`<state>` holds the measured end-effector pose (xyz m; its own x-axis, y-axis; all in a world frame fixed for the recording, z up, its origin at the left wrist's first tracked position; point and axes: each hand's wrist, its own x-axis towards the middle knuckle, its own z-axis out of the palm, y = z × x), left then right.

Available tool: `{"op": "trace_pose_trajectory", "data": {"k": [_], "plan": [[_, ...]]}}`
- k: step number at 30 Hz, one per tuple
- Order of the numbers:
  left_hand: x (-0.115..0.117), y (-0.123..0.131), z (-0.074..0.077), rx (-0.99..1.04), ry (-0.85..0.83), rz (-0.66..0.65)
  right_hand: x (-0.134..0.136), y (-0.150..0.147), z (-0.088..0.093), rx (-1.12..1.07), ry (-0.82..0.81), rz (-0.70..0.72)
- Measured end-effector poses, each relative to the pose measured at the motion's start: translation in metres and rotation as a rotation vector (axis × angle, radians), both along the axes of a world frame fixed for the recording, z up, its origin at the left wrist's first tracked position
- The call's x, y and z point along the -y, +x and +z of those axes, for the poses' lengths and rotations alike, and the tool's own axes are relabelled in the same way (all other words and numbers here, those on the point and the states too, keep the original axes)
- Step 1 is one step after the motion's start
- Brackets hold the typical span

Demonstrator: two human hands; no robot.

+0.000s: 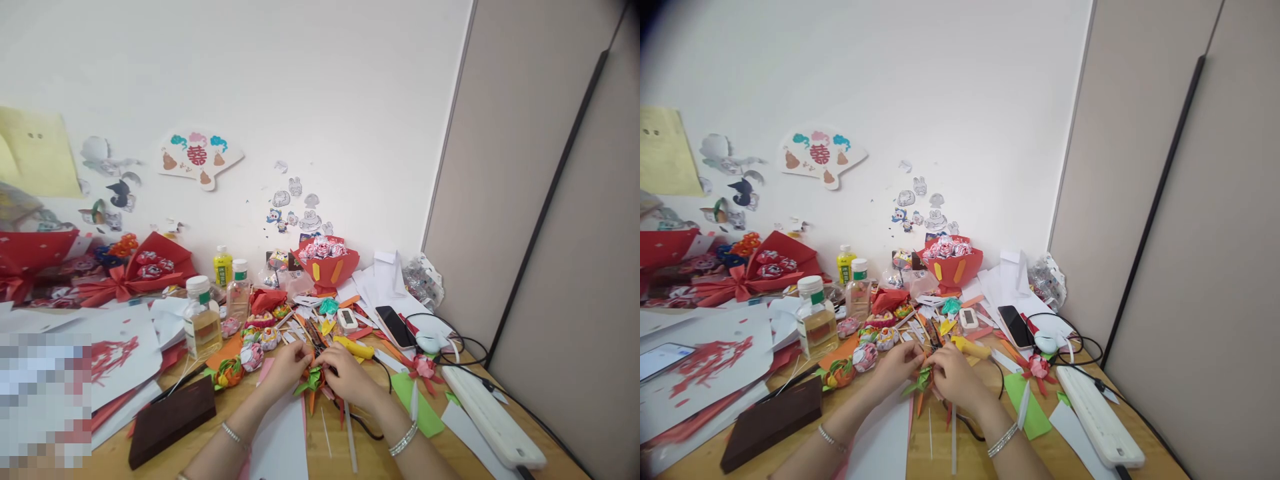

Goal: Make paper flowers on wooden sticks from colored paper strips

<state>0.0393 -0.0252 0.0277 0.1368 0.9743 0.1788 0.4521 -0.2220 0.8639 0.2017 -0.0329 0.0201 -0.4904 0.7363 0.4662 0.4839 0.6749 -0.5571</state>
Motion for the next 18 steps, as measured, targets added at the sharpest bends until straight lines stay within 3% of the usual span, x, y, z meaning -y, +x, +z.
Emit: {"op": "trace_pose_trajectory", "data": {"k": [10, 18], "plan": [[-0.006, 0.0, -0.006, 0.025, -0.002, 0.026, -0.001, 0.001, -0.002, 0.013, 0.093, 0.045], [-0.011, -0.002, -0.009, 0.071, 0.04, -0.039, 0.0, -0.001, 0.0, 0.011, 0.055, 0.028]]}}
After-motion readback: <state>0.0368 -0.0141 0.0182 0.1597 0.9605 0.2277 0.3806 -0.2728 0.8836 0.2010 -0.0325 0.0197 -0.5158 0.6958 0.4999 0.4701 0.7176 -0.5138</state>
